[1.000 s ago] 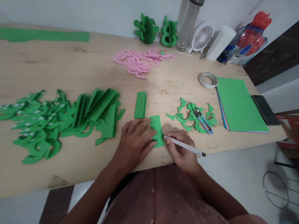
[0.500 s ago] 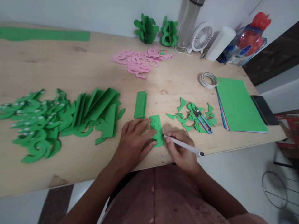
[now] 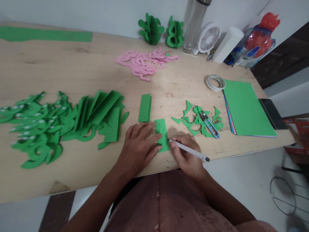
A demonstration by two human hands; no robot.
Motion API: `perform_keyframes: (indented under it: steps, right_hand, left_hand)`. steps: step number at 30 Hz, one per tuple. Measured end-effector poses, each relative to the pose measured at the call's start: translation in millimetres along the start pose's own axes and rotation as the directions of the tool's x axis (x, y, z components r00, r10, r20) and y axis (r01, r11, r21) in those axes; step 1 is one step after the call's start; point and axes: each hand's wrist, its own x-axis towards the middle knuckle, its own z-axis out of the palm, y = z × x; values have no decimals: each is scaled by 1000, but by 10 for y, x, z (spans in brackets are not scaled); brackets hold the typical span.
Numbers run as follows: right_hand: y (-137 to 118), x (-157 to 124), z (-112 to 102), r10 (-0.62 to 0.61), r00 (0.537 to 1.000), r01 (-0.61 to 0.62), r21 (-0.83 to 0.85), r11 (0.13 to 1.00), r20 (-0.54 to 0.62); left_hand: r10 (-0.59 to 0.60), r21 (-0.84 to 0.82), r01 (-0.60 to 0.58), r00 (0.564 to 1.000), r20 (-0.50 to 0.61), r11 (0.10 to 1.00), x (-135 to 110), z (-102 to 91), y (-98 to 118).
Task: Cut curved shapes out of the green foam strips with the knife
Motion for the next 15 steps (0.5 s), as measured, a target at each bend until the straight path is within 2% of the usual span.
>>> perform_keyframes:
  steps: [15]
  right_hand:
    - [-15, 5, -15, -13, 1000, 13, -15, 1000, 9]
  left_hand:
    - [9, 16, -9, 1000, 4, 1000, 2, -5, 6]
